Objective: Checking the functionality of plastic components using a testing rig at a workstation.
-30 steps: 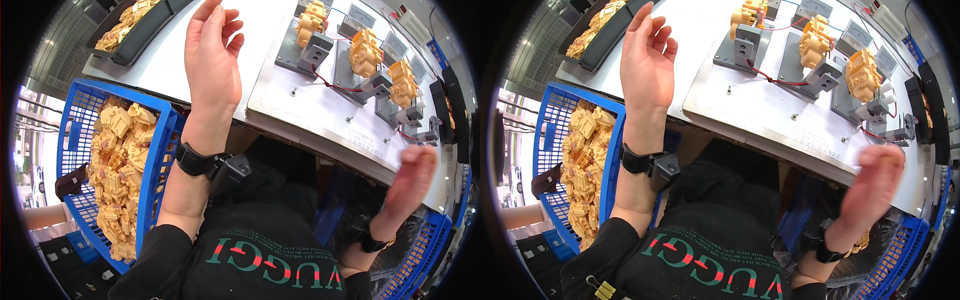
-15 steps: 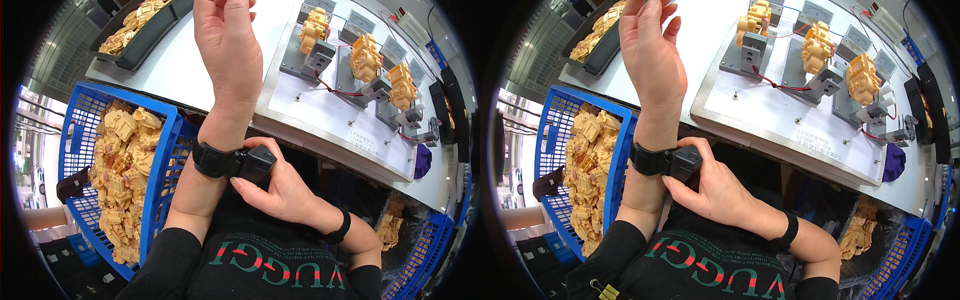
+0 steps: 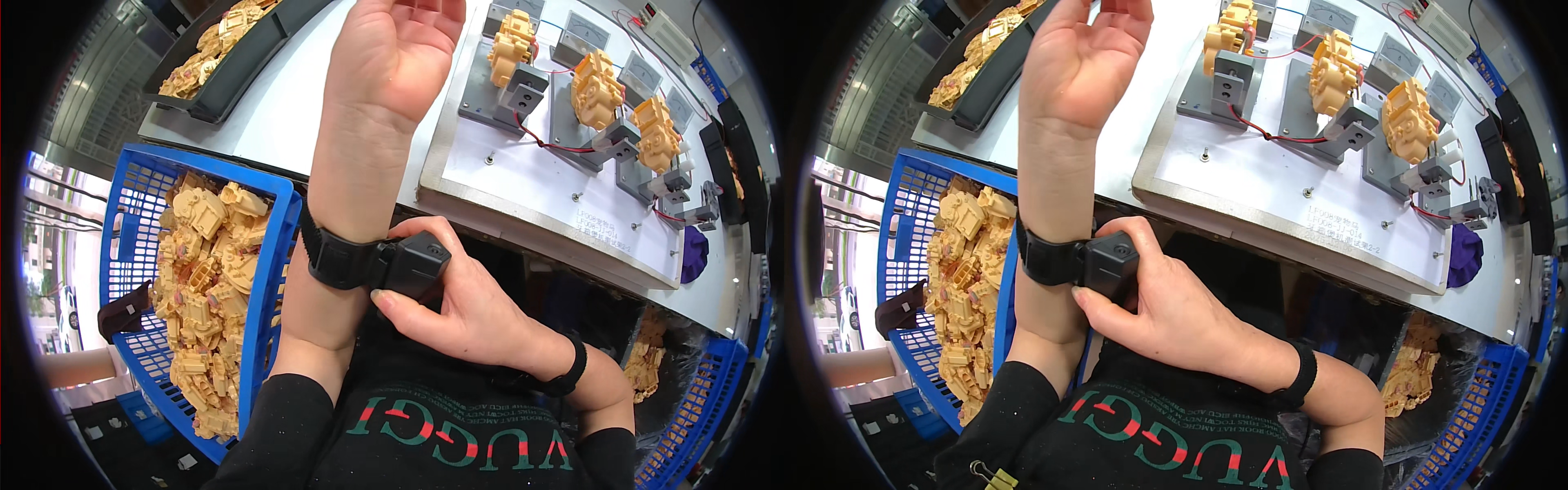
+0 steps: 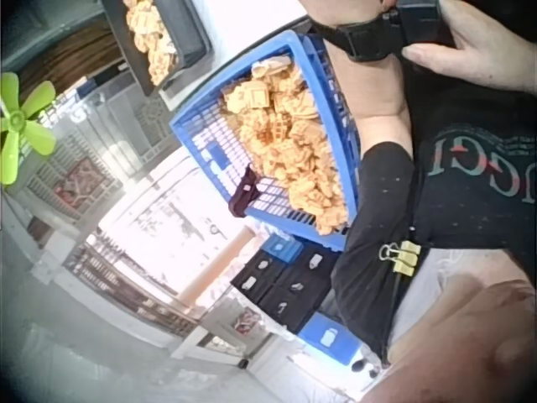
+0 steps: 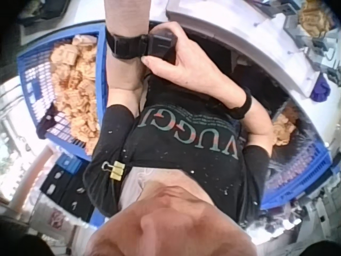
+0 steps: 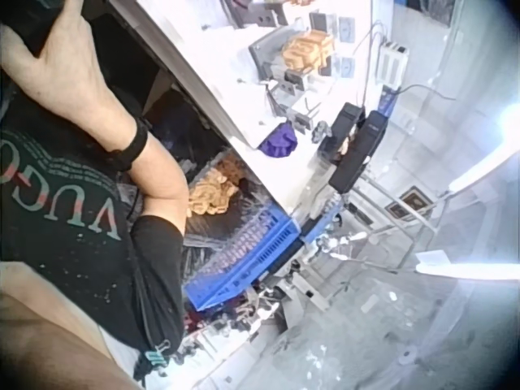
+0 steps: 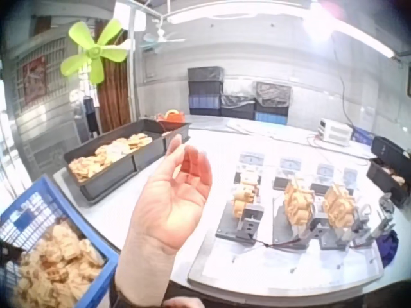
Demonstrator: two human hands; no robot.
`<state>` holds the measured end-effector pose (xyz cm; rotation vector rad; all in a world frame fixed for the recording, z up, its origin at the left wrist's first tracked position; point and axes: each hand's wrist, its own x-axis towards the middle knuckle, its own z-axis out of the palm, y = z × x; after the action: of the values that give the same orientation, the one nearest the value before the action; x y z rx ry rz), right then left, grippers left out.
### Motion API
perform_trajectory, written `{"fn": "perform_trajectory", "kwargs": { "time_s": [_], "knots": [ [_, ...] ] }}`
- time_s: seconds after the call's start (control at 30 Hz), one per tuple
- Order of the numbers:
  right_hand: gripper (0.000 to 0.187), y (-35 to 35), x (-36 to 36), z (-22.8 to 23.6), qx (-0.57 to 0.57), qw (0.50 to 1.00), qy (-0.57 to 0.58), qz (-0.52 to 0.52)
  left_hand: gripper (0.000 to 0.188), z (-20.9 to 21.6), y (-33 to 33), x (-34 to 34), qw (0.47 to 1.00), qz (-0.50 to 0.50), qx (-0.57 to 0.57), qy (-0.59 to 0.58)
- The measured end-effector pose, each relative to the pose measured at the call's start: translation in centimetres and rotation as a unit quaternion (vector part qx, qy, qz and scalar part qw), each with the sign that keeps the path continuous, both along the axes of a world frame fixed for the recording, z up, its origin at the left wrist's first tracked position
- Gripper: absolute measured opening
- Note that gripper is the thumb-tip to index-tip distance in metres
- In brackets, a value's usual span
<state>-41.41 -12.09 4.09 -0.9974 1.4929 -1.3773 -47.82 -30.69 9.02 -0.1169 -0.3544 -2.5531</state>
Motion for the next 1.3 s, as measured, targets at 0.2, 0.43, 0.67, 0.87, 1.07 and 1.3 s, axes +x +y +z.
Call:
{"fn": "perform_trajectory", "kwargs": {
  "time_s": [0.2, 0.43, 0.67, 0.87, 1.07, 1.3],
  "knots": [
    [0.051, -0.6, 0.6, 0.0, -0.009, 0.999, -0.030, -0.024, 0.022, 0.2, 0.7, -0.1, 0.960, 0.246, -0.096, -0.093],
    [0.052, -1.2, 1.1, -0.4, -0.008, 0.999, -0.007, -0.034, 0.023, -0.2, 0.6, 0.1, 0.801, 0.428, -0.392, -0.144],
    [0.065, -0.2, -0.2, -0.2, 0.051, 0.999, -0.016, -0.010, 0.023, -0.5, 1.4, 0.7, 0.854, 0.365, -0.333, -0.166],
    [0.062, 4.1, -6.1, 2.9, -0.261, 0.934, -0.116, -0.214, 0.027, -1.9, -0.2, 1.0, 0.892, 0.320, -0.299, -0.111],
    [0.056, 13.7, -12.6, 6.5, -0.513, 0.648, 0.081, -0.557, 0.030, -2.9, -0.3, 1.5, 0.933, 0.237, -0.244, -0.116],
    [0.058, 18.2, -12.8, 6.1, -0.479, 0.572, 0.151, -0.648, 0.033, -3.6, 0.2, 2.8, 0.925, 0.215, -0.266, -0.168]
  ]
}}
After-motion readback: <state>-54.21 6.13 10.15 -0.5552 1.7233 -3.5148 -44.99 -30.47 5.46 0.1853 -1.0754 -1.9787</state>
